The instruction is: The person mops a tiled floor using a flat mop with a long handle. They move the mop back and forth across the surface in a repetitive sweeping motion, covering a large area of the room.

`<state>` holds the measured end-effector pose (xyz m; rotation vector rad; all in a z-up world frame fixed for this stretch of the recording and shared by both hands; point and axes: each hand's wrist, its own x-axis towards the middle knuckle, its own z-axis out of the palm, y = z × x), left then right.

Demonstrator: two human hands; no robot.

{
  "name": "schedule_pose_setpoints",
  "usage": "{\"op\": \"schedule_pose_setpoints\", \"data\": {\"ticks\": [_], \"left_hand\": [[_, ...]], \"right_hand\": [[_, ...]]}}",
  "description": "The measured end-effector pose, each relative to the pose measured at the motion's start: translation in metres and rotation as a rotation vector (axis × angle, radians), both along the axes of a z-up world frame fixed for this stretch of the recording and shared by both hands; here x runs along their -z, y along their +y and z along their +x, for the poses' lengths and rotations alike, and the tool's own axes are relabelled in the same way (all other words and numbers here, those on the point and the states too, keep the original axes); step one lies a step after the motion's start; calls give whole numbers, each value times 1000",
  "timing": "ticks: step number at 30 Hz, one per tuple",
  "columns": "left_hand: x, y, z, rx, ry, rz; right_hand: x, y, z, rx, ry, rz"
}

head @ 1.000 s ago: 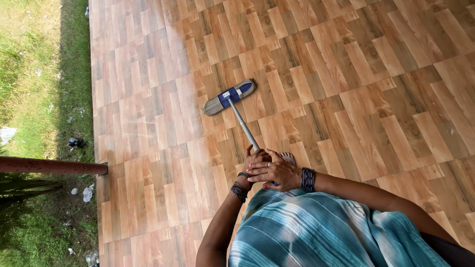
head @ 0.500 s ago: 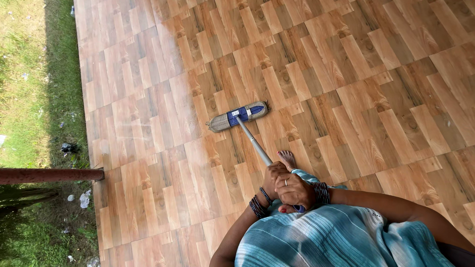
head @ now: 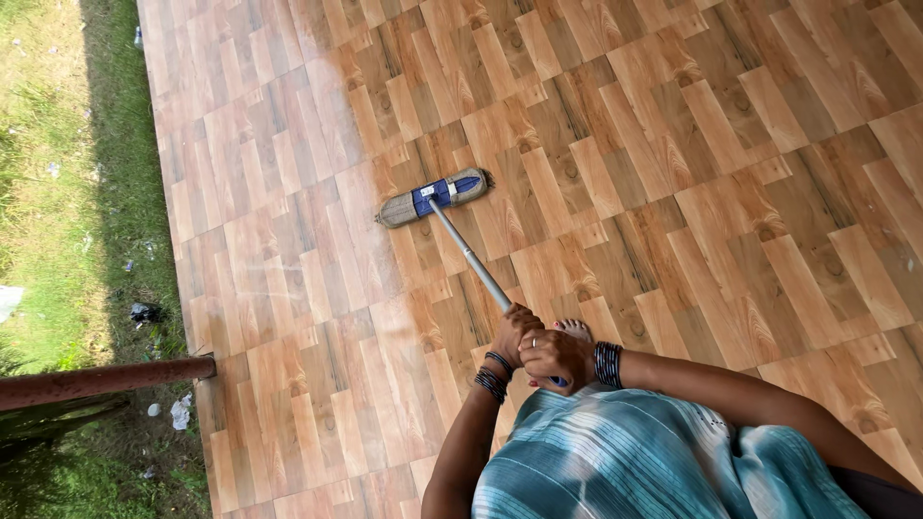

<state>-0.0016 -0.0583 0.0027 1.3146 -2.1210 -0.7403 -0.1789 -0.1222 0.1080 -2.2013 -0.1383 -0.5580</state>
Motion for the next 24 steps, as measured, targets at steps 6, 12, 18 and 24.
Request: {"op": "schedule_pose_setpoints", "data": {"ticks": [6,12,18,24], "left_hand": [[30,-16,65,-151,-118,119],[14,36,41,-75,-260,164],[-6,88,7,-89,-285,116],[-67,111,-9,-119,-57,-183]], "right_hand": [[51,-21,62,-54,240,-86],[56,41,44,-101,305,-155],[24,86,11,-112,243,-156],[-78,104,-8,-21,143,-25]]}}
